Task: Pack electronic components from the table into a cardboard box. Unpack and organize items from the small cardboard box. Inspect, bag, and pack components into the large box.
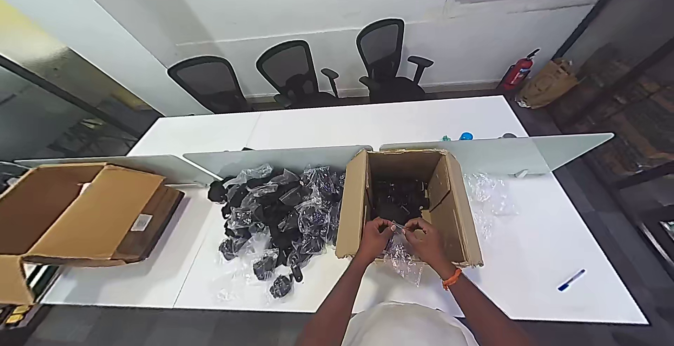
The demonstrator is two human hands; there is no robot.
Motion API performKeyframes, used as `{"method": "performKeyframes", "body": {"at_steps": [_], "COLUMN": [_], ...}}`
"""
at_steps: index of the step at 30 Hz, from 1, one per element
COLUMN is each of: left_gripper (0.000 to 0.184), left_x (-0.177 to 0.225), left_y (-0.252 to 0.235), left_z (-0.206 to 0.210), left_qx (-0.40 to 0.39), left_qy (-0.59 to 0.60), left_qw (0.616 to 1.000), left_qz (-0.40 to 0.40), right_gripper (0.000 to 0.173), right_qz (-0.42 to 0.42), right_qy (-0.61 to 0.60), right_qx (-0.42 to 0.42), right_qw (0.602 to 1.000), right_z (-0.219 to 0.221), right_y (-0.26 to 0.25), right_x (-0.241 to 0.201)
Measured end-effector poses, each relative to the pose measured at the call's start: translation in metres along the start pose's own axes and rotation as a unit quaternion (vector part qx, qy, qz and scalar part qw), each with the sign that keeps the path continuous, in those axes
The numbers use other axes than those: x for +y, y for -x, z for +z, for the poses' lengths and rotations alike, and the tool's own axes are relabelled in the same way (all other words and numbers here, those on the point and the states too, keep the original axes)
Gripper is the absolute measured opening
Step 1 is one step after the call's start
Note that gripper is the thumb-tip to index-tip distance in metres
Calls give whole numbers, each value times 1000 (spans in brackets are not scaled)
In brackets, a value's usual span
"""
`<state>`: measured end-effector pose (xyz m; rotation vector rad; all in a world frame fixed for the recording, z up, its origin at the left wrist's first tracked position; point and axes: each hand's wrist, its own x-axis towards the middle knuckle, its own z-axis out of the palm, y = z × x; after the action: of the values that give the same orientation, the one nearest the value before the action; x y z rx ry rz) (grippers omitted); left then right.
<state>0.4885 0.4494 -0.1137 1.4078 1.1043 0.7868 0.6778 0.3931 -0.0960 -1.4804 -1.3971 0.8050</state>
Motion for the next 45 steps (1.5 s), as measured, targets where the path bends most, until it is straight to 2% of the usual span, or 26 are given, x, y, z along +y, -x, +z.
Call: {"method": "performKeyframes", "body": {"at_steps": [7,13,23,30,45], "left_gripper": [12,12,14,14,16], "left_x": [2,1,2,4,2], "left_y": [2,5,7,6,7], "left_z": [-4,-4,0,-1,-1], "left_qx": [-1,-5,-20,-15,-13], "left_qy": [-43,-25,-7,1,6], "left_qw": [998,998,998,999,999], "left_qz": [38,58,51,45,46], "right_gripper": [10,9,8,14,11], "right_qz": [-17,1,-8,-2,-10], "right_qy": [-16,-12,-28,-47,-77], "right_qx": [-32,-20,-18,-21,-26], "right_qw": [999,1000,999,999,997], "right_z": [4,9,5,5,5], "right_y": [-6,-6,1,0,-2], "right_x": [-1,-2,2,6,10]}}
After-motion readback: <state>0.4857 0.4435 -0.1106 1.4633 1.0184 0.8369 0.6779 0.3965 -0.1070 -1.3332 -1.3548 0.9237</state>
